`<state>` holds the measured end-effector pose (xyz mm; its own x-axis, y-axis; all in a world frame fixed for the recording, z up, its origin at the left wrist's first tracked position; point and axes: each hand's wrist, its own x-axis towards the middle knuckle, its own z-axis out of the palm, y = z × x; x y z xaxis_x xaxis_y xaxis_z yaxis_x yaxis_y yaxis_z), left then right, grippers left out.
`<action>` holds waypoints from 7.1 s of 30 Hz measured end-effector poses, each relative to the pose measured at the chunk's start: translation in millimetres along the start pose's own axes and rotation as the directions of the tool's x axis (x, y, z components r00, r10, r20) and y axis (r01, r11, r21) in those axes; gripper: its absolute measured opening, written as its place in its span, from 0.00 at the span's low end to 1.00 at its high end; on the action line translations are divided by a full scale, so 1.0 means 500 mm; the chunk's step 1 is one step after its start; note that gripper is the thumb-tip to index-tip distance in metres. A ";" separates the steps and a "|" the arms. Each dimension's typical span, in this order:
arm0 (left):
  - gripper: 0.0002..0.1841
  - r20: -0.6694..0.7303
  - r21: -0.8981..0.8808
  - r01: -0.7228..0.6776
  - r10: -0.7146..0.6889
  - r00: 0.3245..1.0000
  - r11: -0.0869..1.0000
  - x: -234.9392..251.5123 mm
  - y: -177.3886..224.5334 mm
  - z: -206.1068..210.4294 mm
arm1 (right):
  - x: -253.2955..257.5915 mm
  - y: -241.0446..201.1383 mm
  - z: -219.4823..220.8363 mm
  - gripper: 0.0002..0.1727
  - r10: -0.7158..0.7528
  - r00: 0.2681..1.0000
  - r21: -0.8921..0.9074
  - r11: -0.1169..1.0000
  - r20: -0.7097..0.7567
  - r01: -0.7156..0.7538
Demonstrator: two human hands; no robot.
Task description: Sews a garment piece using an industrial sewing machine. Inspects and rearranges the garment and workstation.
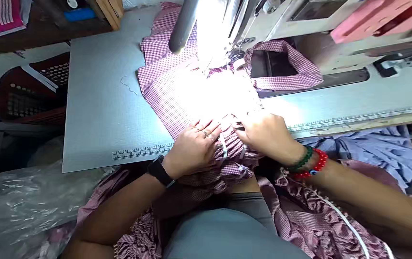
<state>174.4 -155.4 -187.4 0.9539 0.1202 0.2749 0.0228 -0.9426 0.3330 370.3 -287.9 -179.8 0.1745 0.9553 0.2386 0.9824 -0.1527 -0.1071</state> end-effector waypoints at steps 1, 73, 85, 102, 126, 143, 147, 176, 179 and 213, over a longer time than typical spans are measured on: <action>0.21 0.004 0.004 0.005 -0.005 1.000 1.000 0.002 -0.005 -0.003 | 0.003 0.013 0.001 0.21 -0.018 1.000 0.006 1.000 -0.005 0.018; 0.21 0.003 0.055 -0.019 0.019 1.000 0.998 0.009 -0.013 -0.019 | 0.065 -0.021 -0.058 0.17 -0.069 0.997 0.000 0.998 -0.023 0.069; 0.21 -0.031 0.030 -0.032 0.033 0.999 0.999 -0.001 0.009 -0.014 | 0.033 0.011 -0.010 0.21 -0.013 1.000 -0.005 1.000 -0.018 0.013; 0.20 -0.041 0.025 -0.028 0.029 0.999 0.999 0.006 -0.008 -0.018 | 0.130 0.035 0.009 0.24 0.068 0.996 -0.009 0.998 0.057 -0.068; 0.22 -0.029 0.025 -0.052 0.052 0.998 0.998 0.004 -0.010 -0.016 | 0.118 0.032 0.008 0.24 0.080 0.995 -0.014 0.997 0.057 -0.080; 0.29 -0.027 0.089 0.004 -0.001 1.000 0.996 0.020 -0.018 -0.013 | 0.242 0.044 -0.005 0.17 0.276 0.953 -0.043 0.961 0.127 -0.272; 0.27 -0.061 0.099 -0.005 0.011 0.998 0.995 0.023 -0.013 -0.012 | 0.207 0.034 -0.017 0.19 0.171 0.985 0.032 0.985 -0.019 -0.170; 0.27 0.009 0.178 0.038 -0.040 0.999 0.983 0.099 -0.117 -0.039 | 0.233 0.039 -0.018 0.20 0.342 0.912 -0.063 0.939 0.225 -0.337; 0.24 -0.005 0.165 0.055 -0.055 0.998 0.985 0.099 -0.120 -0.034 | 0.237 0.026 -0.024 0.20 0.357 0.915 -0.062 0.934 0.190 -0.351; 0.06 -0.343 0.060 0.114 -0.087 0.935 0.992 0.121 -0.081 -0.014 | 0.099 0.055 0.029 0.16 -0.154 0.960 0.196 0.960 -0.234 0.202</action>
<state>229.0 -107.7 -178.1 0.7879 0.3013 0.5370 0.1496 -0.9397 0.3076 405.2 -241.2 -185.2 0.0317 0.8812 0.4716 0.9650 0.0959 -0.2439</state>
